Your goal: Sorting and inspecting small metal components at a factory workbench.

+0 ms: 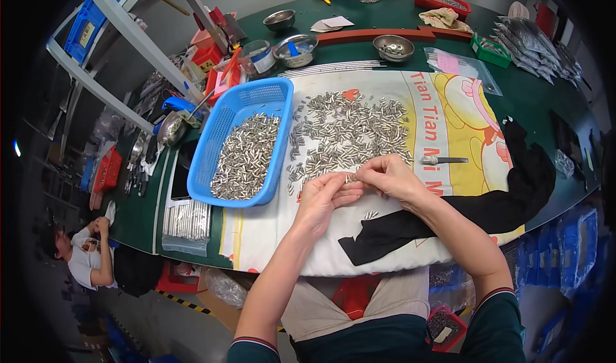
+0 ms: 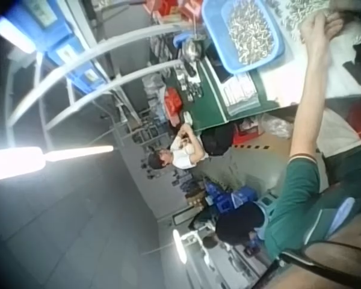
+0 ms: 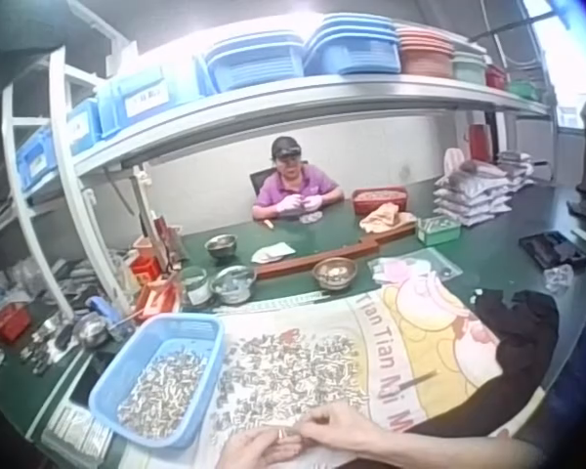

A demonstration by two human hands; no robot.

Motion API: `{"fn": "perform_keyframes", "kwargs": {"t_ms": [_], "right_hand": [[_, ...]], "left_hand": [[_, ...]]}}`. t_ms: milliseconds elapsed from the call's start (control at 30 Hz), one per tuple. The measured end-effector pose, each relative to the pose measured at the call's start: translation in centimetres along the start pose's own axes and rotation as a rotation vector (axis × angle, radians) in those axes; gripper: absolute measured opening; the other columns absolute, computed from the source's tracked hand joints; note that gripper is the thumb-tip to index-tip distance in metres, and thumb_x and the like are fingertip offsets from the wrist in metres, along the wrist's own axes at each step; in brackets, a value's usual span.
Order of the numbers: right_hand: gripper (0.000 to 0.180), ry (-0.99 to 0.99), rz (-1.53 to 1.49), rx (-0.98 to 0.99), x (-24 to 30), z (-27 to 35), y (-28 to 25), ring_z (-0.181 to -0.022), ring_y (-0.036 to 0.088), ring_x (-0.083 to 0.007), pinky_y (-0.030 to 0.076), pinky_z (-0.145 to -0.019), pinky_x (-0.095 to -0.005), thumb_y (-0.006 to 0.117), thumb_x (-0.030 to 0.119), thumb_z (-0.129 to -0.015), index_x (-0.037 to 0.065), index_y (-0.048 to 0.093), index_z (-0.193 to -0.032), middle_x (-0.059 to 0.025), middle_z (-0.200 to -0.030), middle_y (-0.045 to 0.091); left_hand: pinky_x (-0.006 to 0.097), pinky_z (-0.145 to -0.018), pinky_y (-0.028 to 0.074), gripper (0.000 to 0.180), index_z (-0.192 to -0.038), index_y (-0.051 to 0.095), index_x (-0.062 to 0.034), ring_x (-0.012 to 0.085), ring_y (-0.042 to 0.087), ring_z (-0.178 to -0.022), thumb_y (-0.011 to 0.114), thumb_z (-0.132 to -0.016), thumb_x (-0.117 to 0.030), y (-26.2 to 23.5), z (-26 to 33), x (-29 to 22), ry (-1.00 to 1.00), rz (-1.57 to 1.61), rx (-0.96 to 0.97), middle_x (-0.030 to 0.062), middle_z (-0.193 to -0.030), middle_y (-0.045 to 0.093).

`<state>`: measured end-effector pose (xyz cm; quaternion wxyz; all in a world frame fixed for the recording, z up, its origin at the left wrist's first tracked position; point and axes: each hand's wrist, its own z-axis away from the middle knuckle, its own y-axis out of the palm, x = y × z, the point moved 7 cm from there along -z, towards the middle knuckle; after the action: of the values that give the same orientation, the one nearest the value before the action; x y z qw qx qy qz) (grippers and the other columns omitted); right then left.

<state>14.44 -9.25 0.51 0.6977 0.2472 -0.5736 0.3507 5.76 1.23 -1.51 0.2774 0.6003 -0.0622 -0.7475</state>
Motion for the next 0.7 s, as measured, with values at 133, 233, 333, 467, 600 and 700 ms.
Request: {"fn": "perform_keyframes", "kwargs": {"t_ms": [133,233,333,467,600,700], "right_hand": [[0.022,0.011,-0.017,-0.005,0.01,-0.01,0.07,-0.055,0.049,-0.0062,0.038,-0.047,-0.0211,0.062,0.017,-0.077,-0.004,0.067,-0.083,-0.0035,-0.066,0.06],[0.022,0.016,-0.017,-0.008,-0.13,-0.08,0.07,-0.056,0.05,-0.0063,0.038,-0.047,-0.0209,0.064,0.017,-0.077,-0.004,0.067,-0.082,-0.0034,-0.066,0.059],[0.021,0.016,-0.019,-0.002,-0.32,-0.21,0.09,-0.056,0.05,-0.0058,0.038,-0.048,-0.0205,0.066,0.017,-0.076,-0.003,0.066,-0.081,-0.0028,-0.066,0.059],[0.02,-0.002,-0.026,-0.016,-0.35,-0.22,0.17,-0.056,0.049,-0.0046,0.037,-0.048,-0.02,0.069,0.017,-0.076,-0.002,0.065,-0.076,-0.0013,-0.064,0.058],[0.021,-0.012,-0.026,-0.022,-0.12,-0.13,0.23,-0.055,0.048,-0.0041,0.037,-0.048,-0.0197,0.071,0.018,-0.076,-0.002,0.065,-0.075,-0.0006,-0.063,0.058],[0.022,-0.019,0.0,-0.018,-0.25,-0.22,0.21,-0.055,0.047,-0.004,0.037,-0.048,-0.0195,0.071,0.02,-0.077,-0.001,0.064,-0.075,-0.0002,-0.063,0.057]], "left_hand": [[0.029,-0.074,0.055,0.024,-0.104,0.056,0.005,0.0223,0.066,-0.081,0.046,-0.094,-0.014,-0.1,-0.06,0.12,-0.002,0.011,0.01,0.0205,-0.092,0.064],[0.03,-0.074,0.055,0.024,-0.103,0.056,0.0044,0.0226,0.066,-0.081,0.046,-0.094,-0.015,-0.11,-0.07,0.09,0.002,0.001,0.014,0.0203,-0.092,0.064],[0.03,-0.075,0.055,0.025,-0.104,0.056,0.0049,0.0231,0.066,-0.081,0.046,-0.094,-0.016,-0.08,-0.11,0.16,-0.007,0.008,0.025,0.0205,-0.092,0.064],[0.031,-0.076,0.054,0.027,-0.104,0.056,0.0071,0.0245,0.066,-0.084,0.044,-0.094,-0.015,0.19,0.01,-0.01,-0.014,0.009,0.039,0.0215,-0.094,0.064],[0.032,-0.077,0.054,0.029,-0.104,0.055,0.0086,0.0258,0.065,-0.085,0.043,-0.094,-0.015,0.19,-0.02,0.03,-0.021,0.031,0.056,0.0223,-0.095,0.063],[0.032,-0.078,0.054,0.03,-0.105,0.054,0.0087,0.0263,0.065,-0.086,0.042,-0.094,-0.016,0.12,-0.15,0.19,-0.032,0.041,0.062,0.0226,-0.095,0.063]]}}
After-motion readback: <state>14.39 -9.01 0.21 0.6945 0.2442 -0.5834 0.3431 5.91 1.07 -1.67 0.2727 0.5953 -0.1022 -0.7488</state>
